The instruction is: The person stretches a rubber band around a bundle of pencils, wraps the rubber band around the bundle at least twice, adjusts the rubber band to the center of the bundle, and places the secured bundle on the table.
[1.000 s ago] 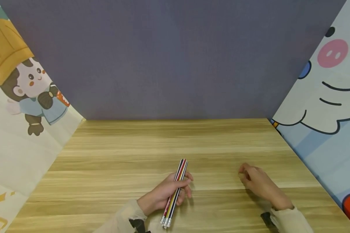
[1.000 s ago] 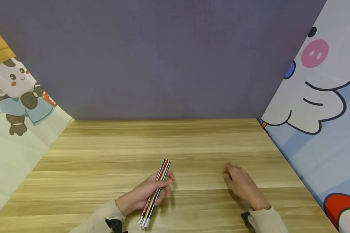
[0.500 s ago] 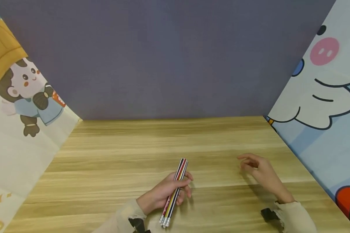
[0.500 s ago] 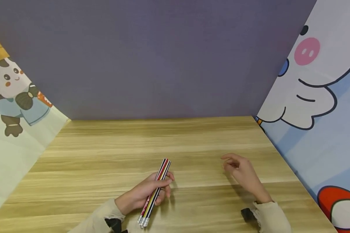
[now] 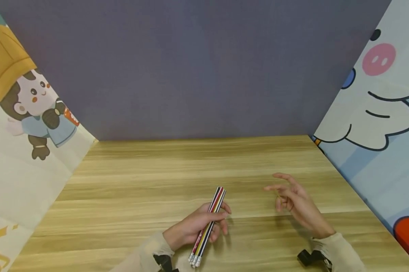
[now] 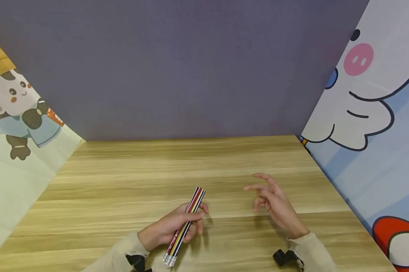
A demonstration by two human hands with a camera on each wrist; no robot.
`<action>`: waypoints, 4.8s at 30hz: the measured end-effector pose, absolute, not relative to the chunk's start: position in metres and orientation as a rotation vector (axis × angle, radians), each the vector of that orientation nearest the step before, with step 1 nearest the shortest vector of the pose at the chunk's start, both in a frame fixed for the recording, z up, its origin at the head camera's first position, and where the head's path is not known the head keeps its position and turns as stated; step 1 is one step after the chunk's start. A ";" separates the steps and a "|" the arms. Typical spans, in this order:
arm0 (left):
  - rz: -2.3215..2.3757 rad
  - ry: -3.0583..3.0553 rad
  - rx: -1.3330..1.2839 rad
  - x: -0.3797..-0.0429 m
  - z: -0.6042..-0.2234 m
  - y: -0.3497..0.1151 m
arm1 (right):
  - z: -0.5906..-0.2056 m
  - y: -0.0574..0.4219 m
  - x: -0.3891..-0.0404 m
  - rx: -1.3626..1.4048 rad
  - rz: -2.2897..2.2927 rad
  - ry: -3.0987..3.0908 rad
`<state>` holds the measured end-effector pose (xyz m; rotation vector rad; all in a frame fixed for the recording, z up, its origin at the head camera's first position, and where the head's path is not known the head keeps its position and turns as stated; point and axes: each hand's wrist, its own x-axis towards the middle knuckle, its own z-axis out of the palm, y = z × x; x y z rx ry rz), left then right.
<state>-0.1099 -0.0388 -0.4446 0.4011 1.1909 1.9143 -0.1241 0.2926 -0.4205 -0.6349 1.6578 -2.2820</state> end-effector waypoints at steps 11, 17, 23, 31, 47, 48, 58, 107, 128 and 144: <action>1.891 1.133 0.472 -0.109 -0.441 -0.040 | -0.420 0.267 -0.109 -0.637 -1.979 2.059; 1.885 1.126 0.476 -0.108 -0.442 -0.039 | -0.419 0.260 -0.105 -0.684 -1.944 2.078; 1.874 1.128 0.489 -0.107 -0.442 -0.040 | -0.420 0.262 -0.107 -0.695 -1.911 2.002; 1.855 1.133 0.496 -0.107 -0.439 -0.042 | -0.423 0.258 -0.111 -0.714 -1.888 1.883; 1.767 1.103 0.550 -0.106 -0.436 -0.041 | -0.404 0.215 -0.117 -0.727 -1.702 2.260; 1.752 1.094 0.556 -0.106 -0.435 -0.041 | -0.401 0.211 -0.119 -0.742 -1.672 2.269; 1.662 1.089 0.672 -0.108 -0.430 -0.037 | -0.387 0.186 -0.129 -0.870 -1.499 2.334; 1.197 2.411 1.062 -0.101 -0.399 -0.041 | -0.384 0.186 -0.129 -0.850 -1.305 2.501; 0.322 3.183 0.849 -0.097 -0.407 -0.044 | -0.384 0.156 -0.091 -1.624 -0.414 3.323; 1.319 2.340 0.815 -0.114 -0.386 -0.056 | -0.387 0.153 -0.103 -1.843 -1.642 2.733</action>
